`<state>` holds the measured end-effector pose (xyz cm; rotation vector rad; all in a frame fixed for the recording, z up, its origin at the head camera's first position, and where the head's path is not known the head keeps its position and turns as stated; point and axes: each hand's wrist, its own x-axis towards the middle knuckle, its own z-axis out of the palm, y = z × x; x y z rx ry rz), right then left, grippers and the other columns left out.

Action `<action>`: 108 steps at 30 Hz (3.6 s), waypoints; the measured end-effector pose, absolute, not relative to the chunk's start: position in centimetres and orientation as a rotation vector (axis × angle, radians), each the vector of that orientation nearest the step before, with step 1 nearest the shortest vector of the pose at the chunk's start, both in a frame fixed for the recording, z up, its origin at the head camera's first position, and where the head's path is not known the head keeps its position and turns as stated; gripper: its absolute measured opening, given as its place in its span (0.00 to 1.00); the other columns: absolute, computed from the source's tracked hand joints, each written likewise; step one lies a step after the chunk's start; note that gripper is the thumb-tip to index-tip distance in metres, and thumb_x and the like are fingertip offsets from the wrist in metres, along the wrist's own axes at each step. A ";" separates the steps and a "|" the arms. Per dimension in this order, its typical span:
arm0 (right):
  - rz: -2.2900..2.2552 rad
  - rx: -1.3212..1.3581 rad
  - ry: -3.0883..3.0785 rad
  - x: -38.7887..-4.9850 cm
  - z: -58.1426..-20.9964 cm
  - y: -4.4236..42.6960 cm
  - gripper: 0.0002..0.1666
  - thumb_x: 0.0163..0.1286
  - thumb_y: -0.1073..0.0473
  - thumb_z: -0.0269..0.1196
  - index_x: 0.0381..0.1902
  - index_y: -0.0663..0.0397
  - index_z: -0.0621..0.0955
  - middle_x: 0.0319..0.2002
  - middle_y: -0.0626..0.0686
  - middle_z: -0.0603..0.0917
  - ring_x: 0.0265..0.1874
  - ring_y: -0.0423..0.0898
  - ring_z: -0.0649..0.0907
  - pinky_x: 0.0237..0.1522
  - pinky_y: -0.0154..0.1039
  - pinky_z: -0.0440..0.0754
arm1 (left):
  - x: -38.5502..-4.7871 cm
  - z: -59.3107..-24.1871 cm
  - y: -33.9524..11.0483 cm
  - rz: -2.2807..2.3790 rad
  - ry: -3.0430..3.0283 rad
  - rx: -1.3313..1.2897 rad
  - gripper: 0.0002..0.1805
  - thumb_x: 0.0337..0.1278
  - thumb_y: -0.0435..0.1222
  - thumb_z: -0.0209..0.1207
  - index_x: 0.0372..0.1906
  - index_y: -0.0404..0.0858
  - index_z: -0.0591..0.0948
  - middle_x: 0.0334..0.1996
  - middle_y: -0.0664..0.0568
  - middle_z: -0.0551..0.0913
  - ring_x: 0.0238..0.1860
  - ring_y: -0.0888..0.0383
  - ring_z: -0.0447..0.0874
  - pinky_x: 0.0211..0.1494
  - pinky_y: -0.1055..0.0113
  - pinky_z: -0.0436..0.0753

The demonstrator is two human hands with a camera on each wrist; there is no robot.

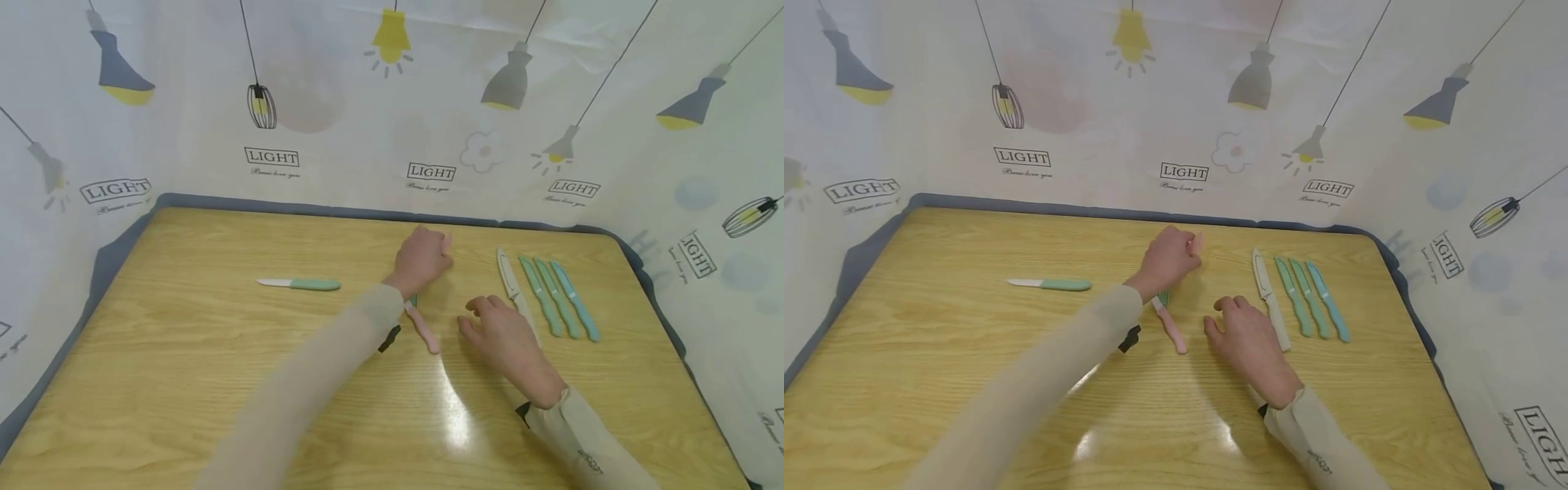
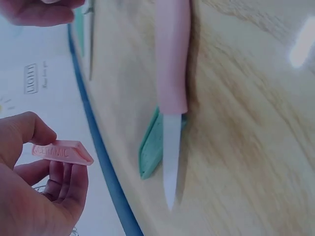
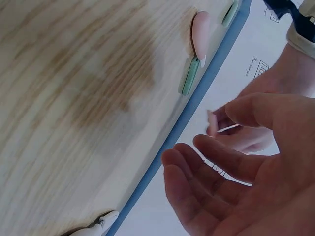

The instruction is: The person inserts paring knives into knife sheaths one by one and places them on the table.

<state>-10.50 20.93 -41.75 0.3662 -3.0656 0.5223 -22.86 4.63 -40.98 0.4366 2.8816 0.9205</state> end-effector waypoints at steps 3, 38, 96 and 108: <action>0.552 0.361 -3.046 -10.5 -41.8 20.7 0.19 0.74 0.54 0.64 0.51 0.66 0.84 0.45 0.62 0.86 0.33 0.53 0.85 0.33 0.47 0.88 | -22.6 -40.2 3.4 1.148 2.837 0.460 0.18 0.63 0.33 0.62 0.20 0.42 0.69 0.25 0.52 0.70 0.28 0.58 0.68 0.28 0.71 0.68; 0.383 0.436 -3.261 -12.4 -43.7 14.6 0.55 0.70 0.31 0.63 0.73 0.72 0.66 0.72 0.73 0.67 0.69 0.75 0.67 0.61 0.69 0.79 | -16.8 -41.6 -7.8 2.382 1.900 -0.157 0.19 0.72 0.26 0.58 0.65 0.31 0.79 0.53 0.36 0.86 0.53 0.48 0.88 0.60 0.57 0.86; 0.972 0.495 -3.128 -10.0 -42.4 16.1 0.08 0.75 0.58 0.66 0.46 0.57 0.83 0.35 0.48 0.87 0.32 0.39 0.83 0.36 0.38 0.87 | -14.0 -43.2 -9.0 2.515 1.620 -0.274 0.26 0.70 0.27 0.62 0.68 0.21 0.69 0.60 0.28 0.78 0.47 0.54 0.90 0.56 0.63 0.87; 1.209 0.542 -3.085 -9.7 -42.7 16.2 0.09 0.74 0.62 0.67 0.49 0.56 0.83 0.39 0.48 0.87 0.36 0.39 0.84 0.38 0.36 0.87 | -13.5 -43.8 -8.2 2.560 1.612 -0.316 0.25 0.72 0.25 0.60 0.68 0.20 0.69 0.58 0.30 0.82 0.47 0.53 0.91 0.55 0.62 0.88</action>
